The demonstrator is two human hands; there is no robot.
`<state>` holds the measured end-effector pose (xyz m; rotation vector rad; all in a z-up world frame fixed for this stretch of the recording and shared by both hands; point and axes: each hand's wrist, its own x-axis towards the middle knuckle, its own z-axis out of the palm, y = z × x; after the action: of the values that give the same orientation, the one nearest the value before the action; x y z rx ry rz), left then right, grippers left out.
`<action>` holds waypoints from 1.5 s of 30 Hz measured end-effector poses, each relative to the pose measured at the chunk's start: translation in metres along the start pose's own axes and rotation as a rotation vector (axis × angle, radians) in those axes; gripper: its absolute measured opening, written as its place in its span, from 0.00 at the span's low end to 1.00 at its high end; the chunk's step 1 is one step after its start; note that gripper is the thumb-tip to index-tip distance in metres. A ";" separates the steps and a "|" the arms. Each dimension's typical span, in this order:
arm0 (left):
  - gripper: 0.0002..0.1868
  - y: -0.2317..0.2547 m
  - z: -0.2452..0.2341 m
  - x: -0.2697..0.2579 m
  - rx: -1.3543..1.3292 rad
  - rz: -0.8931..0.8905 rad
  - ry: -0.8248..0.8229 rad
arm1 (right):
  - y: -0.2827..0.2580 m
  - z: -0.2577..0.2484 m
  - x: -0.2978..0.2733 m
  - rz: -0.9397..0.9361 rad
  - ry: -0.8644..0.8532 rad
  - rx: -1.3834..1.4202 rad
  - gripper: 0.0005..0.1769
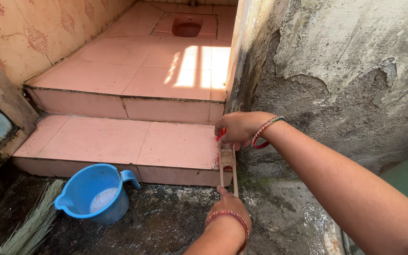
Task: The person scrubs the tiled floor and steps of a squat toilet area using a long-handled brush with red bristles. They repeatedly dip the brush into a blue plastic jug of water and scrub the floor tiles and step edges near the toilet.
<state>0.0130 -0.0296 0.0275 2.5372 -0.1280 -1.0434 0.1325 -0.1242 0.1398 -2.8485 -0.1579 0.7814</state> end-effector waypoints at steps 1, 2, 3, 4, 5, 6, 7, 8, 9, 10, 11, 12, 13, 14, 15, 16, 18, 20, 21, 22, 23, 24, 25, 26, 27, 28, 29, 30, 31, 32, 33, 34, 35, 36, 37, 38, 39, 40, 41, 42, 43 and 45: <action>0.46 0.001 0.003 -0.003 0.009 0.017 0.009 | 0.000 -0.002 0.000 0.001 -0.007 0.018 0.27; 0.46 0.002 0.005 -0.003 0.019 0.033 0.017 | -0.001 -0.003 0.000 0.002 -0.015 0.036 0.27; 0.44 0.002 0.006 -0.003 -0.030 0.018 0.053 | -0.002 -0.004 0.001 0.004 -0.020 0.056 0.27; 0.42 0.000 0.007 -0.002 -0.079 0.003 0.089 | -0.002 -0.003 0.001 0.010 -0.004 0.039 0.26; 0.40 -0.002 0.010 -0.001 -0.132 -0.013 0.119 | -0.003 0.001 0.001 0.018 0.005 0.019 0.26; 0.39 -0.006 0.014 -0.001 -0.144 -0.023 0.128 | -0.004 0.006 0.000 0.026 0.014 -0.001 0.25; 0.39 -0.007 0.016 0.001 -0.162 -0.028 0.145 | -0.005 0.007 0.000 0.015 0.010 -0.019 0.25; 0.38 -0.008 0.018 0.003 -0.180 -0.033 0.161 | -0.004 0.008 0.000 0.004 0.005 -0.037 0.26; 0.39 -0.010 0.023 0.002 -0.174 -0.036 0.136 | -0.004 0.011 0.001 -0.009 -0.005 -0.053 0.26; 0.40 -0.013 0.030 0.001 -0.167 -0.039 0.111 | -0.003 0.013 0.001 0.001 -0.024 -0.054 0.26; 0.41 -0.016 0.034 0.000 -0.155 -0.042 0.089 | -0.002 0.014 0.002 0.009 -0.039 -0.051 0.26; 0.42 -0.018 0.037 0.001 -0.118 -0.041 0.089 | -0.001 0.013 0.003 0.017 -0.054 -0.047 0.26; 0.42 -0.021 0.038 0.003 -0.083 -0.041 0.088 | 0.001 0.013 0.005 0.013 -0.060 -0.059 0.26; 0.43 -0.022 0.037 0.006 -0.047 -0.041 0.087 | 0.001 0.012 0.007 0.010 -0.067 -0.070 0.26; 0.41 -0.027 0.035 0.010 -0.075 -0.060 0.106 | 0.000 0.012 0.009 0.005 -0.075 -0.080 0.26; 0.40 -0.030 0.029 0.017 -0.102 -0.079 0.125 | -0.001 0.012 0.011 0.008 -0.059 -0.108 0.26; 0.38 -0.039 0.012 0.031 -0.138 -0.135 0.228 | -0.004 0.016 0.012 0.012 -0.035 -0.164 0.27; 0.38 -0.050 -0.010 0.044 -0.170 -0.181 0.393 | -0.007 0.016 0.012 -0.012 -0.001 -0.110 0.27; 0.38 -0.057 -0.018 0.047 -0.191 -0.197 0.465 | -0.007 0.016 0.012 -0.023 0.015 -0.082 0.28; 0.38 -0.064 -0.023 0.047 -0.165 -0.192 0.447 | -0.007 0.016 0.011 -0.016 0.010 -0.079 0.28; 0.39 -0.069 -0.026 0.048 -0.140 -0.183 0.428 | -0.004 0.016 0.010 -0.004 0.007 -0.078 0.28; 0.40 -0.071 -0.027 0.047 -0.115 -0.174 0.410 | -0.001 0.016 0.010 0.007 0.004 -0.077 0.27; 0.40 -0.072 -0.027 0.046 -0.095 -0.145 0.382 | 0.003 0.016 0.010 -0.014 -0.004 -0.051 0.27; 0.40 -0.070 -0.027 0.046 -0.076 -0.117 0.354 | 0.007 0.015 0.011 -0.034 -0.011 -0.025 0.27; 0.40 -0.070 -0.027 0.045 -0.052 -0.092 0.329 | 0.008 0.015 0.014 -0.060 -0.017 0.005 0.27; 0.38 -0.069 -0.028 0.045 -0.044 -0.064 0.342 | 0.009 0.014 0.017 -0.037 0.009 -0.009 0.27; 0.36 -0.065 -0.031 0.047 -0.033 -0.032 0.358 | 0.010 0.011 0.019 -0.012 0.038 -0.021 0.27; 0.35 -0.063 -0.035 0.048 -0.022 0.000 0.373 | 0.010 0.009 0.022 0.013 0.067 -0.033 0.27; 0.34 -0.059 -0.037 0.050 -0.028 -0.002 0.373 | 0.012 0.007 0.023 0.018 0.098 -0.017 0.26; 0.34 -0.057 -0.041 0.053 -0.033 -0.005 0.373 | 0.013 0.004 0.024 0.022 0.130 -0.002 0.25; 0.33 -0.057 -0.045 0.054 -0.040 -0.009 0.375 | 0.013 0.001 0.025 0.025 0.162 0.013 0.24; 0.33 -0.058 -0.049 0.055 -0.044 -0.012 0.384 | 0.014 -0.003 0.025 0.025 0.167 0.035 0.25; 0.33 -0.061 -0.053 0.055 -0.049 -0.019 0.393 | 0.013 -0.006 0.025 0.022 0.170 0.056 0.25; 0.33 -0.062 -0.056 0.054 -0.055 -0.026 0.402 | 0.013 -0.009 0.024 0.020 0.173 0.077 0.25; 0.33 -0.063 -0.057 0.052 -0.062 -0.038 0.394 | 0.013 -0.011 0.023 0.033 0.167 0.085 0.25; 0.33 -0.062 -0.056 0.051 -0.069 -0.049 0.385 | 0.014 -0.013 0.021 0.047 0.160 0.092 0.25; 0.33 -0.060 -0.054 0.048 -0.073 -0.061 0.372 | 0.015 -0.013 0.020 0.063 0.152 0.103 0.26; 0.35 -0.056 -0.052 0.046 -0.088 -0.060 0.356 | 0.017 -0.014 0.018 0.061 0.153 0.104 0.25; 0.38 -0.049 -0.049 0.044 -0.105 -0.058 0.339 | 0.018 -0.014 0.016 0.060 0.155 0.103 0.25; 0.41 -0.043 -0.047 0.043 -0.122 -0.055 0.322 | 0.019 -0.014 0.015 0.060 0.157 0.102 0.25; 0.41 -0.038 -0.045 0.042 -0.114 -0.033 0.313 | 0.020 -0.015 0.014 0.064 0.150 0.089 0.25; 0.42 -0.034 -0.046 0.041 -0.100 0.011 0.296 | 0.020 -0.015 0.014 0.069 0.136 0.062 0.26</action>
<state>0.0723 0.0068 0.0168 2.5614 -0.0066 -0.6428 0.1532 -0.1437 0.1419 -2.8493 -0.0170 0.5916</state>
